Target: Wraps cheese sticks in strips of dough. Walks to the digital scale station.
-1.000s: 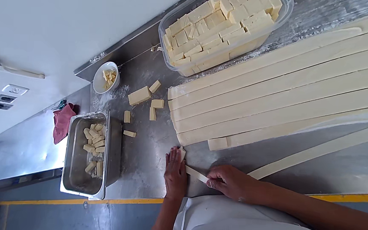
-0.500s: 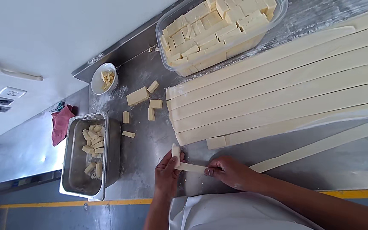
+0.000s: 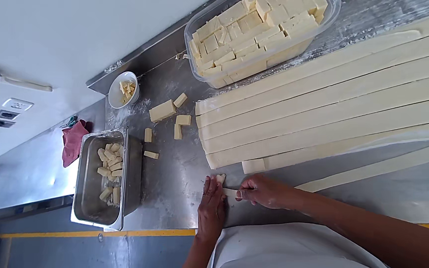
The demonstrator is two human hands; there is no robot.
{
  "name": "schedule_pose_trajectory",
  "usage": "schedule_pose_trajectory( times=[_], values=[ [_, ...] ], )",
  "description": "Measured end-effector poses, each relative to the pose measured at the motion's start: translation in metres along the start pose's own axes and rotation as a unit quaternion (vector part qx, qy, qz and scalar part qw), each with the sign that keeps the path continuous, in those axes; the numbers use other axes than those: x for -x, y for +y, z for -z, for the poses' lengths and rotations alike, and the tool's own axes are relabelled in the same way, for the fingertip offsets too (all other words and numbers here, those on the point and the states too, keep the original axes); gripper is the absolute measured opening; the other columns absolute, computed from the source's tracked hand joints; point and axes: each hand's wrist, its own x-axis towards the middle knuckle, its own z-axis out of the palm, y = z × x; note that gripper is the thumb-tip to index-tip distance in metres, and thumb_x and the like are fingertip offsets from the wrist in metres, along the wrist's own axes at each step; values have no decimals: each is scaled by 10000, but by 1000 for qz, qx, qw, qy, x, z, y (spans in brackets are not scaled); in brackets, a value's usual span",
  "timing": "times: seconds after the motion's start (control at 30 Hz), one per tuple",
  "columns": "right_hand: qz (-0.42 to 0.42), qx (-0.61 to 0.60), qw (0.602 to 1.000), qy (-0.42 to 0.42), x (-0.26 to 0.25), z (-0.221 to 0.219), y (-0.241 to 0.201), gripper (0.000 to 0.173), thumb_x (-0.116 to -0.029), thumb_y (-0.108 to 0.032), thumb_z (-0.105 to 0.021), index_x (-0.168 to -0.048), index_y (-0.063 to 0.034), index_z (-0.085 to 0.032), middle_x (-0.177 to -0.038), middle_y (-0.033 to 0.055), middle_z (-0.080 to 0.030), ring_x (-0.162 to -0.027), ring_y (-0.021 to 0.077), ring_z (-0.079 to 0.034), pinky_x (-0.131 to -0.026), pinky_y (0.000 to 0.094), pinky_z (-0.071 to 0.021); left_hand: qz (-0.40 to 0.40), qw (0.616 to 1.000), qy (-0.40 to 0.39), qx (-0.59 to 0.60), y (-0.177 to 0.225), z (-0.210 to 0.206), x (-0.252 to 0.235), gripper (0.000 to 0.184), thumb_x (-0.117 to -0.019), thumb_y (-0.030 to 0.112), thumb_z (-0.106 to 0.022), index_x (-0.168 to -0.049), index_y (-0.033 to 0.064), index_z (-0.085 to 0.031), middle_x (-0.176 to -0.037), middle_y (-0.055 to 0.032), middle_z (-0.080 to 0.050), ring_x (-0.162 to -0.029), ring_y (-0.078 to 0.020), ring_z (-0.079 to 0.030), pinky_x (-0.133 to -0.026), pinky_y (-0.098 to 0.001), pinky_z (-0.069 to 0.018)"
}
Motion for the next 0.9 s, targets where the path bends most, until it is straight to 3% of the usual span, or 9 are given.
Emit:
schedule_pose_trajectory(
  times=[0.1,0.27,0.4,0.47,0.6,0.7,0.8,0.83,0.9],
  values=[
    [-4,16,999,-34,-3,-3,1,301,-1105,-263,-476,-1067,-53,-687,-710,-42,-498,-548,22,-404,-524,202,-333,48,998,13,45,-8,5,-4,224,-917,1,-598,-1050,-96,-750,-1205,-290,-691,-1158,-415,-680,-1012,-457,-546],
    [-27,-22,990,-134,-17,-16,-3,220,-1102,-165,-385,-1210,-67,-549,-731,-6,-510,-533,58,-451,-516,221,-384,63,996,-27,62,12,0,7,250,-949,35,-538,-1020,-67,-755,-1326,-351,-600,-1274,-525,-563,-1116,-546,-434],
    [-27,16,995,-100,-27,-26,-7,287,-1123,-265,-392,-1159,-36,-561,-829,26,-598,-578,68,-489,-559,257,-419,143,978,-41,149,23,14,5,226,-983,-15,-489,-1064,-131,-666,-1259,-280,-671,-1218,-338,-661,-1048,-411,-517],
    [20,87,995,-54,-24,-28,-9,401,-1109,-343,-445,-1112,26,-602,-878,113,-582,-734,191,-547,-703,381,-460,272,926,-41,259,31,27,-9,240,-951,-53,-589,-1168,-153,-570,-1208,-209,-711,-1085,-179,-723,-935,-297,-581],
    [119,212,970,14,-8,-26,-20,438,-1100,-332,-468,-1148,75,-622,-1066,249,-637,-1026,384,-630,-925,526,-479,419,799,-137,409,29,56,-43,557,-891,-86,-658,-1406,-98,-448,-1136,-137,-736,-979,-160,-731,-875,-311,-601],
    [173,274,945,49,-4,-12,-29,378,-1095,-249,-479,-1088,78,-670,-1069,252,-657,-1047,401,-645,-927,543,-494,416,782,-133,444,34,60,-51,403,-865,-84,-671,-1256,-93,-574,-1029,-102,-749,-928,-149,-733,-863,-308,-607],
    [254,319,889,206,-15,4,-24,232,-1036,-170,-582,-1035,-8,-748,-991,187,-684,-953,358,-682,-832,520,-557,433,752,-75,491,40,58,-56,340,-912,-69,-593,-1246,-101,-537,-1021,-123,-732,-931,-184,-731,-878,-341,-606],
    [296,328,858,263,-21,8,-22,208,-979,-196,-677,-1078,-33,-760,-1018,175,-671,-980,355,-660,-841,524,-546,437,738,-72,510,41,59,-57,332,-936,-56,-552,-1263,-95,-517,-1017,-116,-724,-917,-185,-730,-869,-344,-610],
    [322,335,853,236,-18,11,-31,687,-884,-326,-792,-1451,-19,-556,-1423,236,-555,-1343,428,-506,-1067,617,-426,431,715,-101,541,41,62,-60,347,-953,-28,-525,-1296,-78,-499,-1009,-79,-712,-904,-160,-720,-862,-325,-606]
  ],
)
